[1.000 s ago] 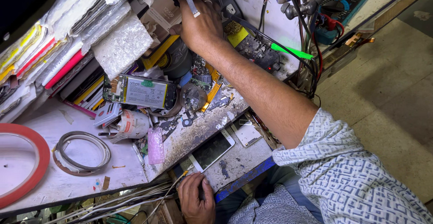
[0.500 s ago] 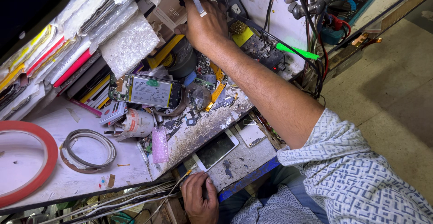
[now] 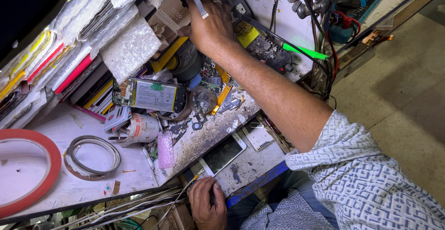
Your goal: The person assembles a phone by placing internal components and the rear plate, uses a screwdriver to secure parts, and then plugs in a cable to verify the device charges.
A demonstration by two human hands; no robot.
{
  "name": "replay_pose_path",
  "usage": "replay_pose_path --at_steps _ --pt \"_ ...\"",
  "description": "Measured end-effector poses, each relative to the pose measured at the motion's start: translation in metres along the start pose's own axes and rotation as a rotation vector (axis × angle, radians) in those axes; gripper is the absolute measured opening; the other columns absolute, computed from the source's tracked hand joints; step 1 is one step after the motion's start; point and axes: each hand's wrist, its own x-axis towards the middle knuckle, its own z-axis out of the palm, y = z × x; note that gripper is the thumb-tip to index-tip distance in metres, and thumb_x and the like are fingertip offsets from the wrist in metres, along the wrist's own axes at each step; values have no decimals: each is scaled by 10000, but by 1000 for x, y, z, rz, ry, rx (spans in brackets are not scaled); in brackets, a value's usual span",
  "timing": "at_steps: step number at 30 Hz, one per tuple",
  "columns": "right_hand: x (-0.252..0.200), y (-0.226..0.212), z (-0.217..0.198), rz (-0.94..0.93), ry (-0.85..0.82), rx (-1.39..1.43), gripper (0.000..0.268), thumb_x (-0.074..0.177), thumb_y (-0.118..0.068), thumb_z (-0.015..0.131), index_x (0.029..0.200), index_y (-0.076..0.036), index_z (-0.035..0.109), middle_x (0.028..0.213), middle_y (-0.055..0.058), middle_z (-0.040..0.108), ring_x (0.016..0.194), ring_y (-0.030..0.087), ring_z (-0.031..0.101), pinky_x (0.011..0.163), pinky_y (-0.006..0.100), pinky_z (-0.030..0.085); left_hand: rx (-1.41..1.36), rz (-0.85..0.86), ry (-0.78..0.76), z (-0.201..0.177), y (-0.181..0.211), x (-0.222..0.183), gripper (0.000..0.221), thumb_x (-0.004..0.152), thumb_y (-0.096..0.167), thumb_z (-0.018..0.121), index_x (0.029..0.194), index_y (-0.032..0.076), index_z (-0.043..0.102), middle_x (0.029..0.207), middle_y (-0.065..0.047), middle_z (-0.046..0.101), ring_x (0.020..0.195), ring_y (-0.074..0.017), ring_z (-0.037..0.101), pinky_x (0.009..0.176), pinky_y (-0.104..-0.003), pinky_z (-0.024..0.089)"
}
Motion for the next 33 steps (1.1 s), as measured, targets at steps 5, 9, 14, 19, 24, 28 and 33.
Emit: replay_pose_path --at_steps 5,9,14,19,24,28,33 --pt "0 -2 -4 0 1 20 723 701 -384 932 1272 -74 615 1160 129 670 1179 378 585 1002 558 425 -6 15 19 0 1 1 152 873 78 712 1014 26 734 1073 -117 733 1113 -302 668 982 -423 524" --pt "1 -2 -4 20 -34 13 698 714 -395 921 1251 -64 623 1180 137 657 1188 362 580 992 538 444 3 14 0 -1 1 1 156 872 75 712 1018 23 734 1075 -121 733 1116 -307 667 984 -428 522" --pt "1 0 -1 8 -23 2 718 713 -411 925 1265 -67 622 1171 139 665 1179 360 584 998 544 450 -7 21 4 -2 3 2 151 877 73 712 1019 25 733 1077 -120 734 1119 -308 667 983 -423 526" --pt "-1 0 -2 -12 3 21 767 711 -380 931 1324 -66 592 1196 146 665 1193 376 573 972 552 456 -25 27 18 -2 4 3 158 875 71 711 1025 24 729 1082 -121 734 1120 -306 667 984 -422 526" --pt "0 -2 -4 -35 20 -1 792 702 -372 944 1335 -65 582 1221 161 653 1184 390 568 973 562 453 -6 13 -2 -2 2 1 160 866 70 717 1019 25 731 1079 -121 733 1120 -309 664 978 -424 524" --pt "0 -5 -5 -30 10 68 767 696 -308 939 1327 -61 580 1215 147 658 1182 379 582 965 541 460 -11 37 13 0 0 1 160 868 70 713 1021 26 729 1077 -119 732 1113 -305 665 980 -425 522" --pt "2 6 17 168 -118 436 548 815 -232 903 1279 -110 637 1250 74 729 1209 232 695 1048 363 531 -32 48 47 -1 0 3 159 875 77 708 1025 28 728 1078 -119 731 1106 -302 668 975 -420 527"
